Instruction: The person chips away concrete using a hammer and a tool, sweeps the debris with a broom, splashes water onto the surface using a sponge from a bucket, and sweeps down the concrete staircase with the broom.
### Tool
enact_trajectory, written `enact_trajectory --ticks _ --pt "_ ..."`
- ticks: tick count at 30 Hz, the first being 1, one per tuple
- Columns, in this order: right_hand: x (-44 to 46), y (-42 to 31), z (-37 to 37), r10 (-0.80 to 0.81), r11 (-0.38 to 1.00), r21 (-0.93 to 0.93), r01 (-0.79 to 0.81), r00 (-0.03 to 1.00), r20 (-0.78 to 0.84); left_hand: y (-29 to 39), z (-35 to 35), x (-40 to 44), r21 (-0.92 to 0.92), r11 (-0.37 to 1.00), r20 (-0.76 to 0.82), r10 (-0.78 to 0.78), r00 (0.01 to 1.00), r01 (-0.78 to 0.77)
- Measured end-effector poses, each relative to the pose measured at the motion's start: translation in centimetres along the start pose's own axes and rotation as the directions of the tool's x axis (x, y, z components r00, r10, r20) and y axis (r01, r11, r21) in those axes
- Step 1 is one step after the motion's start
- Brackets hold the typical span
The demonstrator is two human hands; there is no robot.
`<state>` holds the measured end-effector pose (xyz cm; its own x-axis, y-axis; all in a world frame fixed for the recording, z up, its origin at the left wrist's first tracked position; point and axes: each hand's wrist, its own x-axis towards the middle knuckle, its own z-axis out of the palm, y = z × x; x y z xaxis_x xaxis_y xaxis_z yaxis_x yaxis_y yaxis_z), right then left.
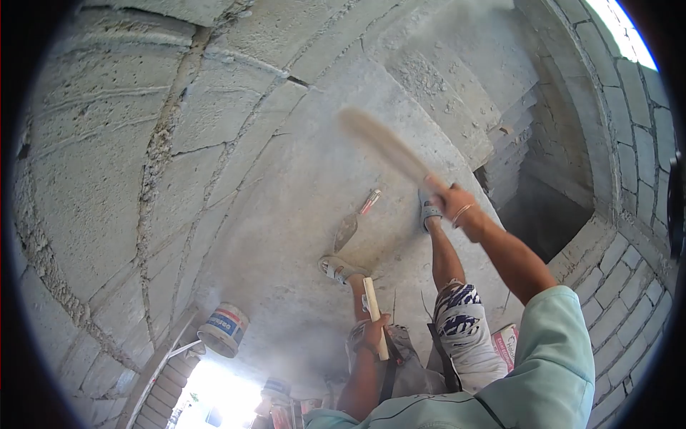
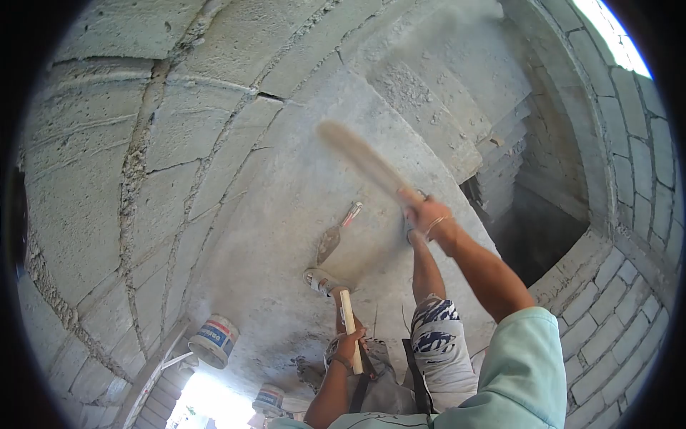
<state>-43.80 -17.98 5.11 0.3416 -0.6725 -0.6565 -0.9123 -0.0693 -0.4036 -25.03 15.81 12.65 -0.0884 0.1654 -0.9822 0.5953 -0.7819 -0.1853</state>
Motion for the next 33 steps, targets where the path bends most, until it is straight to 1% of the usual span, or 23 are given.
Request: enact_trajectory --ticks 1,2,4,5,6,8,9,10,11,12,14,15,17,19,21,24,25,26,28,30,31,32,33 --pt "-0.5 -1.8 1.9 -0.081 0.992 -0.081 0.097 0.981 0.174 0.1 0.1 0.1 0.053 0.998 -0.013 0.026 1.000 -0.025" --pt "-0.5 -3.3 3.3 -0.199 0.968 -0.103 0.229 0.950 0.241 0.4 0.3 0.2 0.107 0.993 -0.024 0.052 0.998 -0.049" --pt "1.5 -5.5 4.4 -0.278 0.949 -0.036 0.314 0.881 0.382 1.1 0.5 0.4 0.130 0.990 -0.042 0.058 0.997 -0.053" --pt "3.5 -5.5 4.7 -0.303 0.935 -0.063 0.349 0.879 0.367 1.7 0.6 0.4 0.144 0.988 -0.053 0.066 0.996 -0.058" --pt "6.0 -4.8 4.2 -0.329 0.920 -0.090 0.382 0.876 0.353 2.8 1.6 -0.5 0.084 0.996 -0.041 0.042 0.998 -0.038" --pt "11.1 -2.4 -0.6 -0.168 0.967 -0.148 0.207 0.956 0.240 4.4 3.4 -1.4 0.058 0.998 -0.080 0.043 0.996 -0.038" --pt "14.3 0.7 -3.1 -0.057 0.977 -0.199 0.080 0.991 0.120 5.0 4.2 -1.7 0.029 0.999 -0.111 0.045 0.993 -0.042" --pt "16.1 3.6 -7.9 0.063 0.988 -0.146 -0.053 0.996 0.068 5.2 4.5 -1.5 0.041 0.998 -0.101 0.055 0.993 -0.051" --pt "17.3 7.1 -11.0 -0.019 0.940 -0.340 -0.018 0.994 -0.108 5.4 5.0 -1.3 0.053 0.997 -0.106 0.062 0.992 -0.057" --pt "17.6 9.8 -14.7 0.000 0.922 -0.386 -0.044 0.994 -0.112 5.9 6.0 -1.5 0.061 0.995 -0.101 0.086 0.991 -0.080" --pt "17.1 12.9 -19.1 0.212 0.940 -0.226 -0.254 0.958 -0.194 6.2 8.2 -2.2 0.088 0.987 -0.063 0.138 0.988 -0.132" --pt "16.1 14.6 -19.7 0.222 0.938 -0.225 -0.264 0.955 -0.196 6.5 9.7 -3.0 0.096 0.987 -0.059 0.135 0.989 -0.129" --pt "13.9 17.2 -20.0 0.397 0.916 0.141 -0.376 0.792 -0.465 8.2 13.3 -5.2 0.118 0.989 -0.027 0.096 0.995 -0.092" --pt "9.7 18.1 -19.2 0.311 0.950 0.133 -0.281 0.843 -0.438 9.6 16.5 -8.0 0.132 0.983 -0.011 0.129 0.992 -0.127" --pt "4.4 15.9 -17.6 0.184 0.983 0.059 -0.174 0.912 -0.366 11.1 18.8 -9.9 -0.018 0.983 0.103 0.185 0.977 -0.184" --pt "0.1 12.3 -12.7 0.052 0.998 0.035 -0.047 0.990 -0.128 14.5 21.5 -13.7 -0.037 0.971 0.199 0.241 0.950 -0.238" --pt "0.0 11.2 -11.2 -0.005 1.000 0.010 0.005 0.998 -0.057 15.9 22.1 -14.4 -0.046 0.956 0.248 0.292 0.924 -0.290" --pt "0.9 10.8 -10.3 0.001 1.000 0.016 0.000 0.998 -0.063 17.0 22.4 -14.8 -0.040 0.933 0.270 0.355 0.895 -0.358" --pt "2.2 10.6 -9.1 -0.176 0.976 -0.095 0.196 0.966 0.187 19.6 23.1 -15.7 0.095 0.892 0.248 0.410 0.878 -0.443" --pt "5.3 12.8 -11.5 -0.108 0.949 -0.275 0.155 0.978 0.180 21.5 22.7 -16.2 0.221 0.866 0.207 0.407 0.890 -0.448" --pt "6.2 13.0 -15.2 0.146 0.980 -0.162 -0.114 0.969 0.202 22.3 22.1 -15.8 0.267 0.855 0.196 0.403 0.894 -0.444" --pt "6.5 14.5 -17.0 0.188 0.957 -0.235 -0.168 0.980 0.065 22.5 21.6 -15.7 0.297 0.854 0.175 0.392 0.903 -0.428" --pt "7.0 16.1 -18.0 0.155 0.951 -0.274 -0.144 0.988 0.019 23.7 21.4 -14.8 0.332 0.839 0.170 0.396 0.902 -0.431"
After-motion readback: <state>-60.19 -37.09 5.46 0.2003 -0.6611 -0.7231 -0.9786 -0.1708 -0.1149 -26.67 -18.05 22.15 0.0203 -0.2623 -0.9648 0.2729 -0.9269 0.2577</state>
